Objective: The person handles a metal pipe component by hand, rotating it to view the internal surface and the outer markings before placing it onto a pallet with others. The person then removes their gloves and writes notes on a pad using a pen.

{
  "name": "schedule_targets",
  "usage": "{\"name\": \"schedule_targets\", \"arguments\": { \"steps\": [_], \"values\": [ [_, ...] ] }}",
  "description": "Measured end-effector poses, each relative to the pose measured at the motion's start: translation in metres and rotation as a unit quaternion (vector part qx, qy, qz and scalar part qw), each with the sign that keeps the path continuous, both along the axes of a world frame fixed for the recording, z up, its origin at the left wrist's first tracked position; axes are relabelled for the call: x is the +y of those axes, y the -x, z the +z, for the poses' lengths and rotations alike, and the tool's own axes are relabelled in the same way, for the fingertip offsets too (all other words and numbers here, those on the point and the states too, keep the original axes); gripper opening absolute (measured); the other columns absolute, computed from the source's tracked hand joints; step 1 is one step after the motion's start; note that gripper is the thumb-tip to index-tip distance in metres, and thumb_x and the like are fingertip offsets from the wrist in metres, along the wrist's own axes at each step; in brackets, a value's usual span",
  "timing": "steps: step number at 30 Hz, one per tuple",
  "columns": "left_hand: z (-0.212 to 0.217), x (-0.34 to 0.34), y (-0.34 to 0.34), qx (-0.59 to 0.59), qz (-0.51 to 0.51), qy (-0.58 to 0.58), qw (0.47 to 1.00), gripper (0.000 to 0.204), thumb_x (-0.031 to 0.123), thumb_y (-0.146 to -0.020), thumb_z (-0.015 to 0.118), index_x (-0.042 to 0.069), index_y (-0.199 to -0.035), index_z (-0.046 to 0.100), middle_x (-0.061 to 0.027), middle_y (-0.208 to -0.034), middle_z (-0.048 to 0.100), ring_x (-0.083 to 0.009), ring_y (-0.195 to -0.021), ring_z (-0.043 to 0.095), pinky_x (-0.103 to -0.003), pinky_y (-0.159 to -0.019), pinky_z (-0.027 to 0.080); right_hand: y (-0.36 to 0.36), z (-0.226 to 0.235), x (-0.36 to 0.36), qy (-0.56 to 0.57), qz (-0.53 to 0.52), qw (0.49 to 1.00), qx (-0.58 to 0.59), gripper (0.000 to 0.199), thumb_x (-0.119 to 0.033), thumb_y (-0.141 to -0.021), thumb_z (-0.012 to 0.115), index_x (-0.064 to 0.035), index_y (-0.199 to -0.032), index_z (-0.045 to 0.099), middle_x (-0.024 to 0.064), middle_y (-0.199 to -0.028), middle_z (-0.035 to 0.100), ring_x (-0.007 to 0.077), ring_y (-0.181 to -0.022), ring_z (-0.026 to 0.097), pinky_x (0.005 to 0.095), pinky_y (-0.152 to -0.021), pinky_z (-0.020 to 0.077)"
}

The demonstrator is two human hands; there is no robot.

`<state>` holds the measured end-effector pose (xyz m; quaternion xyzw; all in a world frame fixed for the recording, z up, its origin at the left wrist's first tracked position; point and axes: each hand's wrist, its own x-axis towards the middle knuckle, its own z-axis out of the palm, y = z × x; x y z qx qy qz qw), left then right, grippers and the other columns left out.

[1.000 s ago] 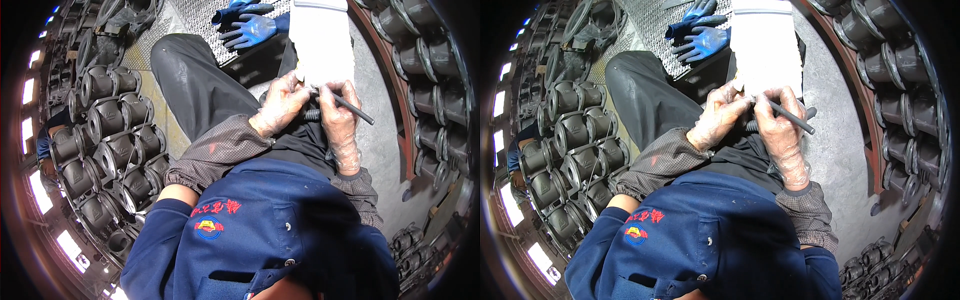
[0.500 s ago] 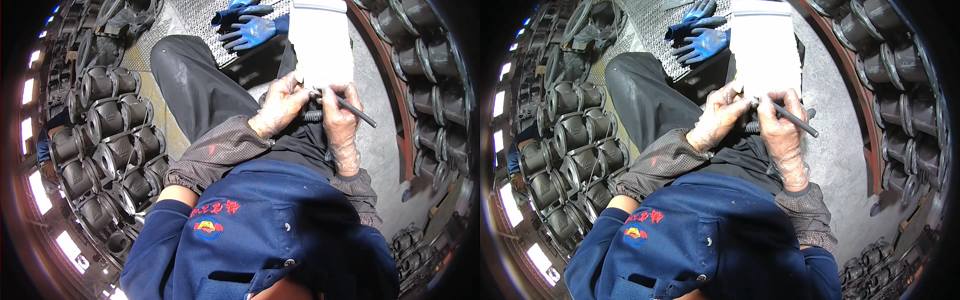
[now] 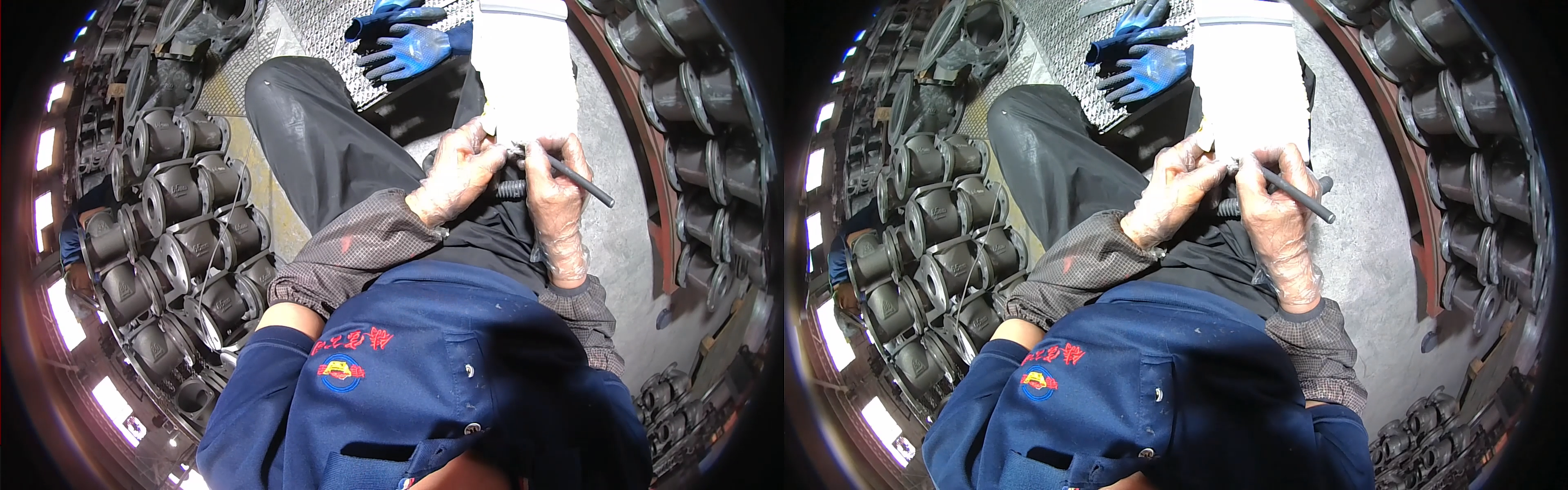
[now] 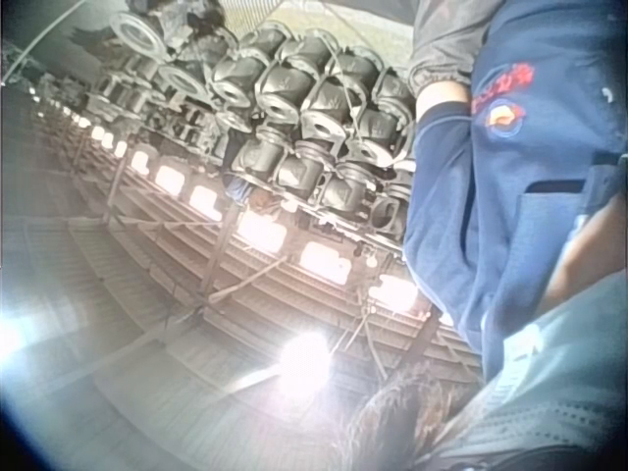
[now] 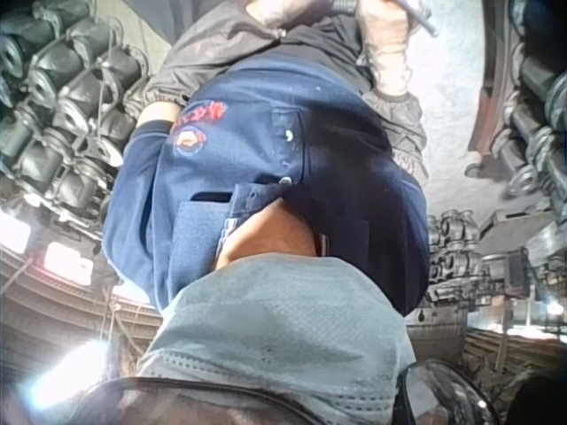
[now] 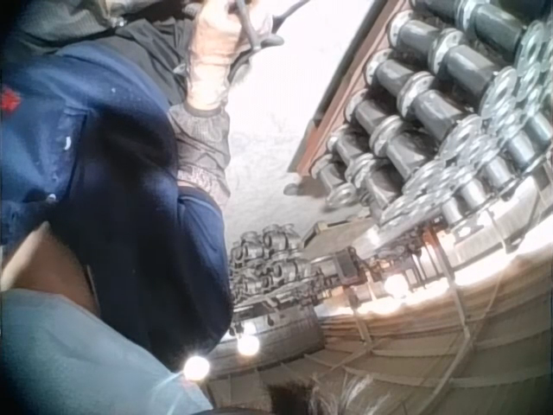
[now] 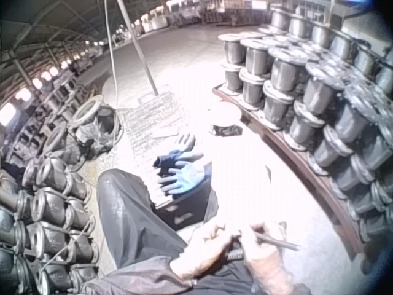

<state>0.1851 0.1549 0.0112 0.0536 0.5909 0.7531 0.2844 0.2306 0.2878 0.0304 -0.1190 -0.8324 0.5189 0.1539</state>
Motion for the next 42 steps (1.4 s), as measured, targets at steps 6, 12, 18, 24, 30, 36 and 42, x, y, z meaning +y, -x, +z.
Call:
{"name": "schedule_targets", "arguments": {
  "steps": [6, 12, 18, 24, 30, 36, 42],
  "values": [
    [0.0, -0.002, -0.001, -0.007, -0.002, 0.005, 1.0, 0.017, 0.009, -0.086, 0.054, 0.003, -0.102, 0.056, 0.0034, -0.076, 0.052, -0.0018, -0.061, 0.043, -0.017, -0.054, 0.036, -0.001, 0.003, -0.001, -0.002, 0.004, 1.0, 0.007, 0.009, -0.005, -0.082, 0.059, 0.0017, -0.083, 0.053, 0.0071, -0.069, 0.06, 0.0124, -0.062, 0.06, 0.0253, -0.054, 0.0474],
    [0.002, 0.0, -0.001, -0.009, -0.012, -0.021, 1.0, 0.02, 0.008, -0.087, 0.053, 0.002, -0.106, 0.054, 0.0021, -0.079, 0.055, -0.0011, -0.063, 0.045, -0.016, -0.056, 0.037, -0.004, -0.005, 0.006, 0.011, -0.029, 0.999, 0.028, 0.009, -0.005, -0.077, 0.062, -0.0007, -0.079, 0.055, 0.0075, -0.063, 0.058, 0.0136, -0.056, 0.056, 0.0271, -0.051, 0.0444],
    [0.009, 0.004, 0.003, -0.003, -0.006, -0.026, 1.0, 0.021, 0.014, -0.089, 0.052, 0.002, -0.107, 0.055, -0.0028, -0.089, 0.063, -0.0028, -0.071, 0.052, -0.017, -0.061, 0.041, -0.001, -0.003, 0.014, 0.138, -0.055, 0.988, 0.036, 0.009, -0.006, -0.083, 0.059, -0.0006, -0.082, 0.052, 0.0019, -0.069, 0.054, 0.0079, -0.062, 0.051, 0.0227, -0.056, 0.0431],
    [0.007, 0.01, 0.005, -0.056, -0.007, -0.165, 0.985, 0.029, 0.01, -0.09, 0.055, 0.002, -0.117, 0.051, -0.0016, -0.099, 0.059, -0.0086, -0.086, 0.054, -0.025, -0.078, 0.047, -0.005, -0.016, 0.022, 0.073, -0.029, 0.996, 0.052, 0.007, 0.0, -0.083, 0.056, 0.0023, -0.087, 0.052, 0.0068, -0.08, 0.052, 0.0136, -0.072, 0.051, 0.0269, -0.064, 0.0446],
    [-0.018, 0.009, -0.003, -0.007, -0.007, -0.126, 0.992, 0.031, 0.011, -0.086, 0.06, 0.002, -0.113, 0.05, 0.0007, -0.095, 0.057, -0.007, -0.085, 0.053, -0.024, -0.076, 0.046, -0.009, -0.027, 0.017, 0.111, -0.019, 0.993, 0.044, 0.006, -0.006, -0.088, 0.05, -0.0001, -0.09, 0.049, 0.0048, -0.084, 0.048, 0.0124, -0.076, 0.047, 0.0259, -0.069, 0.0422],
    [-0.003, 0.011, -0.001, -0.002, 0.009, -0.071, 0.997, 0.029, 0.009, -0.082, 0.059, -0.001, -0.109, 0.052, -0.0018, -0.091, 0.058, -0.0079, -0.081, 0.053, -0.025, -0.073, 0.046, -0.008, -0.025, 0.018, 0.14, -0.013, 0.99, 0.017, 0.007, -0.006, -0.088, 0.049, 0.0, -0.092, 0.048, 0.0057, -0.087, 0.048, 0.0138, -0.079, 0.047, 0.0271, -0.071, 0.0427],
    [0.01, 0.016, 0.005, 0.012, 0.013, -0.043, 0.999, 0.028, 0.011, -0.081, 0.058, -0.004, -0.105, 0.053, -0.004, -0.081, 0.06, -0.0079, -0.073, 0.055, -0.024, -0.067, 0.047, -0.005, -0.029, 0.027, 0.139, -0.013, 0.99, 0.009, 0.008, -0.007, -0.089, 0.048, -0.0005, -0.093, 0.048, 0.0047, -0.087, 0.048, 0.0127, -0.077, 0.048, 0.0259, -0.068, 0.0435]
  ]
}}
